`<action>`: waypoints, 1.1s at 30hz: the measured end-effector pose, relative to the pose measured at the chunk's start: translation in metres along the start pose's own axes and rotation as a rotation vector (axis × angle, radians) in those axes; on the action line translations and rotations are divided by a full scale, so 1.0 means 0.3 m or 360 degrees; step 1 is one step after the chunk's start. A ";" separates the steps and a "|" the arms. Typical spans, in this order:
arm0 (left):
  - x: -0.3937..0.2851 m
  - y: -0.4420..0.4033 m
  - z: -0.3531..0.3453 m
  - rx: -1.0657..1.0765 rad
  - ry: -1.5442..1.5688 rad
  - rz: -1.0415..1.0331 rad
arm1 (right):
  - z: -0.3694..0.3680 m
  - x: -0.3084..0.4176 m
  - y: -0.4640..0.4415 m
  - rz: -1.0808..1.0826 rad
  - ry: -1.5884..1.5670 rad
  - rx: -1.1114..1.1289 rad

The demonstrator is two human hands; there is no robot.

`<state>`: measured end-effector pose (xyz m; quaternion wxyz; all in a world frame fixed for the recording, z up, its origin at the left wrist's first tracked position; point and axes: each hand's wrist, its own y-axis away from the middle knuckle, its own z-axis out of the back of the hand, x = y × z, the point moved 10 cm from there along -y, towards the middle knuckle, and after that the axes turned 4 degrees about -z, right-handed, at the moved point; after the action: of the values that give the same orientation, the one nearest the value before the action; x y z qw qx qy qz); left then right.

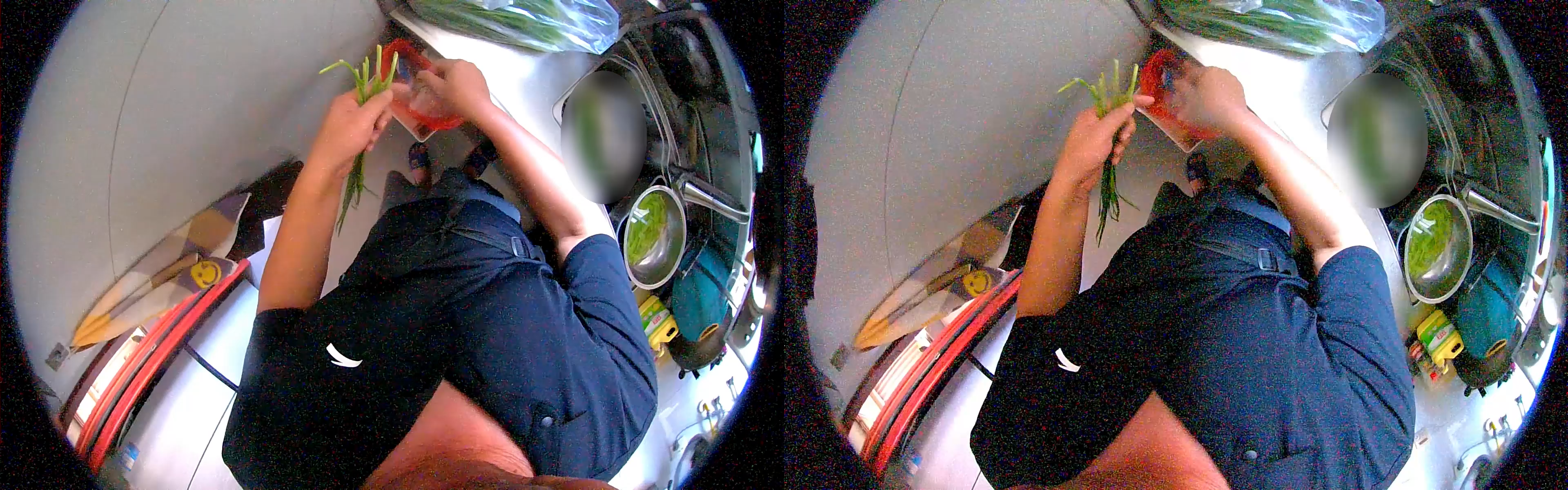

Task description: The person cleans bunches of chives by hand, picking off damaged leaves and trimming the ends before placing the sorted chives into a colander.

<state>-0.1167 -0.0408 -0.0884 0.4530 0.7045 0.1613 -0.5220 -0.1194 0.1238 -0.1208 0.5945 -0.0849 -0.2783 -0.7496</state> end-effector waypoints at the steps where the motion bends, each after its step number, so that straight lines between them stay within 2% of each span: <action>1: 0.002 -0.003 -0.006 0.0013 0.0004 0.0004 | -0.027 -0.028 -0.008 -0.0008 0.0001 -0.0003; 3: 0.003 -0.012 -0.016 0.0035 0.0003 0.0003 | 0.003 -0.070 -0.020 0.0069 -0.0619 -0.0315; 4: 0.001 -0.018 -0.011 -0.0017 -0.0091 -0.0029 | 0.013 -0.038 0.001 0.0252 -0.0753 -0.0266; 6: -0.004 -0.040 -0.029 -0.0012 -0.0177 -0.0085 | -0.039 -0.056 0.044 -0.0113 -0.1476 0.0176; 7: -0.017 -0.046 -0.024 -0.0057 -0.0360 -0.0172 | 0.012 0.008 0.113 -0.0090 -0.1530 0.0327; 8: -0.025 -0.057 -0.041 -0.0040 -0.0440 -0.0232 | -0.030 0.000 0.090 0.0141 -0.1417 0.0248; 11: -0.029 -0.096 -0.112 0.0027 -0.0763 -0.0325 | 0.059 0.063 0.205 -0.0015 -0.1626 0.0276; 12: -0.066 -0.100 -0.170 0.0063 -0.0605 -0.0464 | 0.083 0.050 0.222 0.0005 -0.1726 0.0200; 13: -0.088 -0.098 -0.206 0.0090 -0.0619 -0.0470 | 0.102 0.043 0.233 0.0045 -0.1837 0.0138; 14: -0.071 -0.093 -0.240 0.0175 -0.0417 -0.0246 | 0.092 0.032 0.238 0.0072 -0.2195 0.0196; 15: -0.090 -0.074 -0.287 0.0241 -0.0219 -0.0022 | 0.110 -0.002 0.261 -0.0029 -0.2323 0.0174; 17: -0.128 -0.064 -0.356 0.0293 -0.0210 0.0060 | 0.095 -0.106 0.286 -0.0074 -0.2367 0.0149; 19: -0.117 -0.082 -0.470 0.0592 -0.0085 0.0184 | 0.215 -0.186 0.372 -0.0048 -0.2288 -0.0237; 21: -0.115 -0.097 -0.561 0.0722 0.0001 0.0191 | 0.277 -0.318 0.415 0.0077 -0.2192 -0.0707; 24: -0.133 -0.070 -0.704 0.0906 0.0039 0.0337 | 0.354 -0.458 0.520 0.0045 -0.2084 -0.0994; 25: -0.123 -0.074 -0.734 0.0926 0.0019 0.0352 | 0.354 -0.490 0.541 -0.0017 -0.1977 -0.0925; 27: -0.109 -0.079 -0.811 0.1064 -0.0074 0.0340 | 0.415 -0.535 0.605 0.0083 -0.1730 -0.1167; 31: -0.081 -0.093 -0.915 0.1086 -0.0284 0.0401 | 0.468 -0.597 0.678 0.0069 -0.1521 -0.1321; 33: -0.062 -0.103 -0.950 0.1068 -0.0361 0.0416 | 0.512 -0.595 0.715 0.0096 -0.0977 -0.1484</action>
<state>0.0221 0.2102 -0.0739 0.2747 0.7660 -0.1611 -0.5584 0.1004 0.3243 -0.0072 0.4068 -0.5611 -0.0752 -0.7169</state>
